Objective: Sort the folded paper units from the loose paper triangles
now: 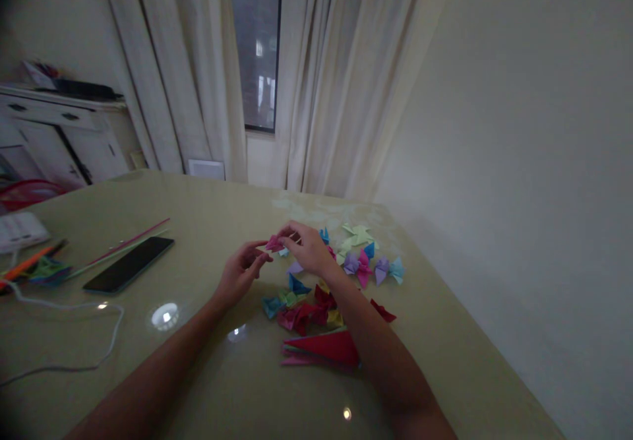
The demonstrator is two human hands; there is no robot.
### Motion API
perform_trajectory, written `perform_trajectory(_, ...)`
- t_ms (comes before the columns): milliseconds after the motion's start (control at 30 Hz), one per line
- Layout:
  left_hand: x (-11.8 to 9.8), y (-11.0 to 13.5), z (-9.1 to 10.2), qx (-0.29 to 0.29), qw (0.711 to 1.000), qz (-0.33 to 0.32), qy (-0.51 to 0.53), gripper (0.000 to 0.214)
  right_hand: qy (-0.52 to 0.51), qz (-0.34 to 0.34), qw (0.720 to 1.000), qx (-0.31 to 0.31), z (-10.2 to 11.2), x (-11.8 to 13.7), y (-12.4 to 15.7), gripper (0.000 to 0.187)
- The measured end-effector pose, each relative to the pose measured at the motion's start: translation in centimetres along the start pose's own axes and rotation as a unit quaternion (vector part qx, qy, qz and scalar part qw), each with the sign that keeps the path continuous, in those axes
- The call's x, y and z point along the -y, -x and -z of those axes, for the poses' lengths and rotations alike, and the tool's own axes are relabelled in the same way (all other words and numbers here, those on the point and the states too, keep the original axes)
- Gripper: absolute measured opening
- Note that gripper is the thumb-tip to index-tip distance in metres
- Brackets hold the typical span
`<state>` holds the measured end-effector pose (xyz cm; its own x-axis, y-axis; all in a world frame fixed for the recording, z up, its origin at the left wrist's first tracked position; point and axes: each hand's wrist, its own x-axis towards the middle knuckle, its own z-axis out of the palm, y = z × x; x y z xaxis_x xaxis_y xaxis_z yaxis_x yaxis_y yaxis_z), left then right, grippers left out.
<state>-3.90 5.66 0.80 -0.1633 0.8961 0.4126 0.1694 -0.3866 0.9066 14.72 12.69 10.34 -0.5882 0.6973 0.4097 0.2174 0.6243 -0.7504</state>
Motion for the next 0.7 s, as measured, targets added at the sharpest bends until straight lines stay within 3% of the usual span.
perform_trajectory(233, 0.2, 0.0, 0.0, -0.057, 0.994, -0.045, -0.082, 0.038, 0.066, 0.012, 0.998, -0.006, 0.1, -0.6, -0.1, 0.009)
perform_trajectory(467, 1.0, 0.2, 0.2, -0.037, 0.97, -0.153, -0.185, 0.057, 0.036, 0.015, 0.998, 0.046, 0.1, -0.6, 0.0, 0.01)
perform_trajectory(633, 1.0, 0.3, 0.3, 0.005, 0.959, -0.185, -0.213, 0.026, 0.053, 0.033, 0.995, 0.075, -0.1, -0.9, 0.0, 0.011)
perform_trajectory(700, 0.8, 0.4, 0.5, 0.012, 0.954, -0.193, -0.231, 0.023, 0.059, 0.034, 0.995, 0.076, -0.1, -0.9, 0.0, 0.012)
